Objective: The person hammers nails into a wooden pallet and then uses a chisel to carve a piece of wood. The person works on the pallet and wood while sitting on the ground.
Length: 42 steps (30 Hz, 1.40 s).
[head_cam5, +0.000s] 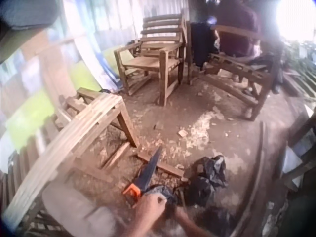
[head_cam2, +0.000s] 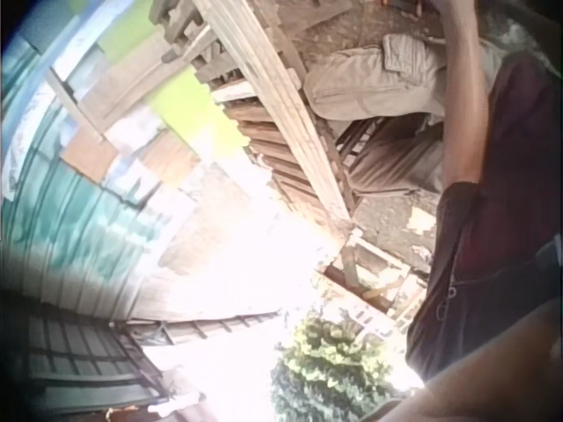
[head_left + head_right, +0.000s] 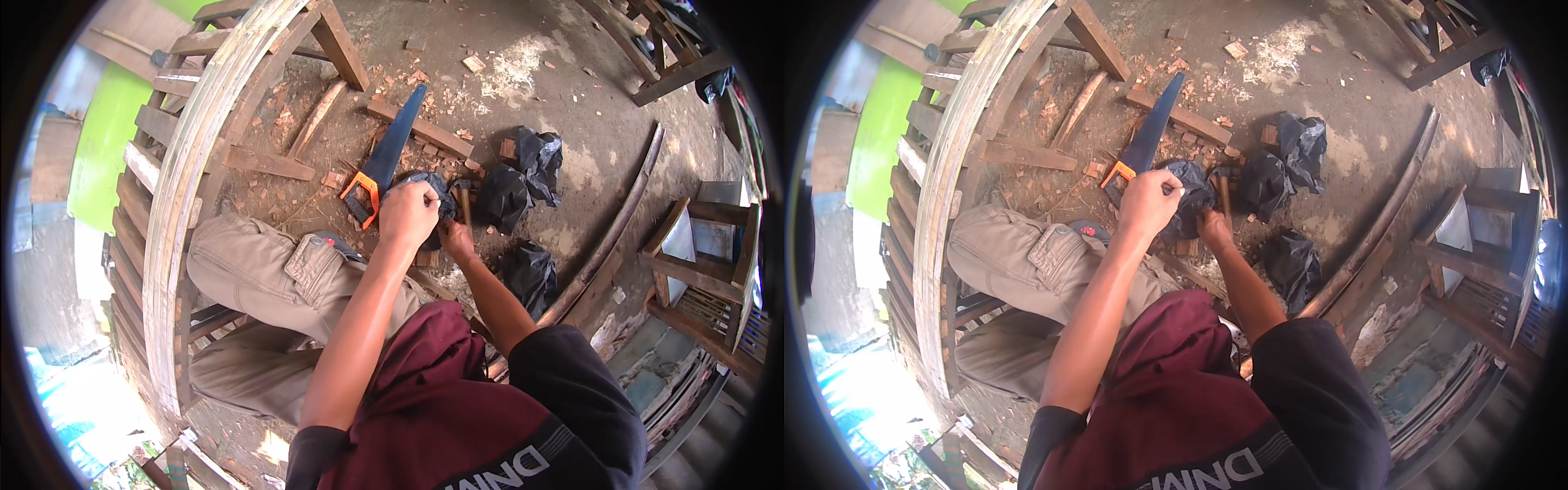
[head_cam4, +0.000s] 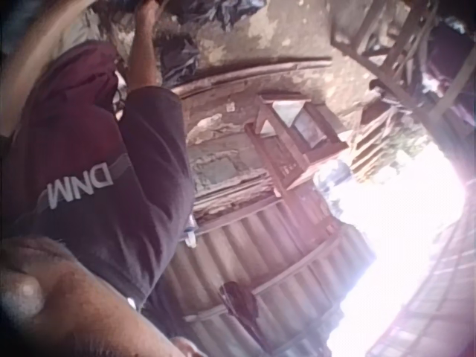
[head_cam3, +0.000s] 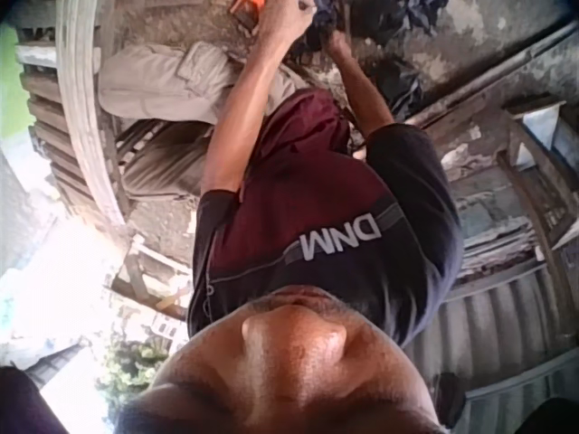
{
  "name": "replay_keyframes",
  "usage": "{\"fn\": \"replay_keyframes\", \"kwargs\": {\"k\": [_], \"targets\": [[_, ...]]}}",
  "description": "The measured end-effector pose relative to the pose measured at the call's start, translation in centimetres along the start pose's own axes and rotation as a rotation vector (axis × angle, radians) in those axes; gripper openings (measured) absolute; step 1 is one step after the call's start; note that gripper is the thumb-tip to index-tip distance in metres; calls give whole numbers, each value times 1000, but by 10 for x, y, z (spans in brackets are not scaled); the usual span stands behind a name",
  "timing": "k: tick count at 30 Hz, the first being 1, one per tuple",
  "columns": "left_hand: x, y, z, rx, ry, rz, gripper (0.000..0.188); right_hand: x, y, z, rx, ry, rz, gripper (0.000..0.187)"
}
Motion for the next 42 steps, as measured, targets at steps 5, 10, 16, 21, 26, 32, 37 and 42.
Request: {"fn": "replay_keyframes", "kwargs": {"k": [5, 10, 16, 21, 26, 32, 37, 42], "targets": [[38, -5, 45, -51, -269, 186, 13, 24, -14, 10, 166, 218, 121, 32], [35, 0, 59, -30, -202, 243, 21, 36, -15, 7, 123, 235, 79, 30], [30, 5, 73, -167, -253, 328, 37, 32, -22, 4, -24, 341, 160, 33], [31, 3, 69, -67, -181, 289, 50, 41, -30, -16, -306, 536, 230, 32], [31, 8, 69, -19, -184, 233, 78, 53, -29, -19, -479, 748, 347, 38], [24, 9, 59, -30, -266, 186, 79, 28, -30, 2, -184, 166, 225, 33], [31, -3, 62, -54, -258, 199, 63, 8, -29, 3, 128, -701, 182, 15], [40, -3, 71, -183, -246, 220, 32, -30, -23, 50, 319, -921, 310, 21]]}}
Point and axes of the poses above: each hand's wrist, its own y-axis away from the middle knuckle, its own x-axis out of the palm, z = x × y, the point moved 3 cm from there along -y, towards the middle knuckle, and after that the axes turned 8 degrees about -z, right-handed, at the moved point
